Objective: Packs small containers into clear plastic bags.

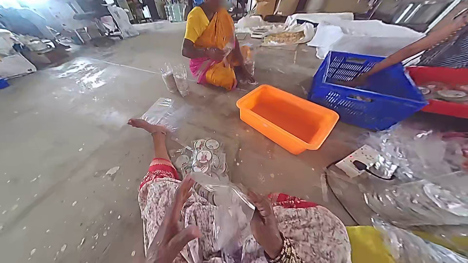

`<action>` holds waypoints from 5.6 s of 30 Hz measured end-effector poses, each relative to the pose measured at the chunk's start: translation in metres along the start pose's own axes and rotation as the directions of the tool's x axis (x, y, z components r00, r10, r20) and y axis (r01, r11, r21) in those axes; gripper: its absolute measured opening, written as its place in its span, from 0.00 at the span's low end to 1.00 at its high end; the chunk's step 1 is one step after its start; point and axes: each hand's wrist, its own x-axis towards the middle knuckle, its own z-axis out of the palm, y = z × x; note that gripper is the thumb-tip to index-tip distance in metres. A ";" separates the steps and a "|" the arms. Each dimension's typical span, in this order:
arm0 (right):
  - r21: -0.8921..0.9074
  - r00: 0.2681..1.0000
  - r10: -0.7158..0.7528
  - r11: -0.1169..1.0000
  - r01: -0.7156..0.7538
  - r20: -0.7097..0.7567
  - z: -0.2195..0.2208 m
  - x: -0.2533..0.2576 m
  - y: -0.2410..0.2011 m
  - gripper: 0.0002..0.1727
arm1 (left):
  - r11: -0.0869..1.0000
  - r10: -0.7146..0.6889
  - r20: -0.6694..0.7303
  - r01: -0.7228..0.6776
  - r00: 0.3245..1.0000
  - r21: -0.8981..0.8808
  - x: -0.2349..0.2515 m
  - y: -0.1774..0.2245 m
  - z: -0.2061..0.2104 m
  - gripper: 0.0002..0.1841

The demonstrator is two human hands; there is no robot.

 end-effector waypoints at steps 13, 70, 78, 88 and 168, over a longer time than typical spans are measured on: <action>-0.198 1.000 0.024 0.980 -0.023 -0.001 -0.032 -0.002 -0.035 0.31 | 0.979 0.198 -0.086 -0.193 0.976 0.068 0.044 0.003 0.038 0.05; -0.562 0.716 -0.271 0.466 0.683 0.644 -0.039 0.057 -0.105 0.13 | 0.713 0.233 0.189 -0.300 0.954 0.633 0.056 0.070 -0.015 0.24; -0.464 0.816 -0.313 0.699 0.545 0.486 -0.016 0.082 -0.062 0.17 | 0.751 0.131 -0.049 -0.067 0.990 0.656 0.028 0.002 -0.045 0.19; -0.596 0.321 0.505 0.724 0.349 0.801 0.101 0.064 0.130 0.24 | 0.880 -0.441 -0.881 0.273 0.170 -0.388 -0.073 -0.097 -0.039 0.16; -0.845 0.541 0.814 0.430 -0.317 0.211 -0.028 0.014 0.124 0.24 | 0.961 -0.206 -0.861 0.263 0.464 -0.089 -0.069 -0.144 -0.017 0.20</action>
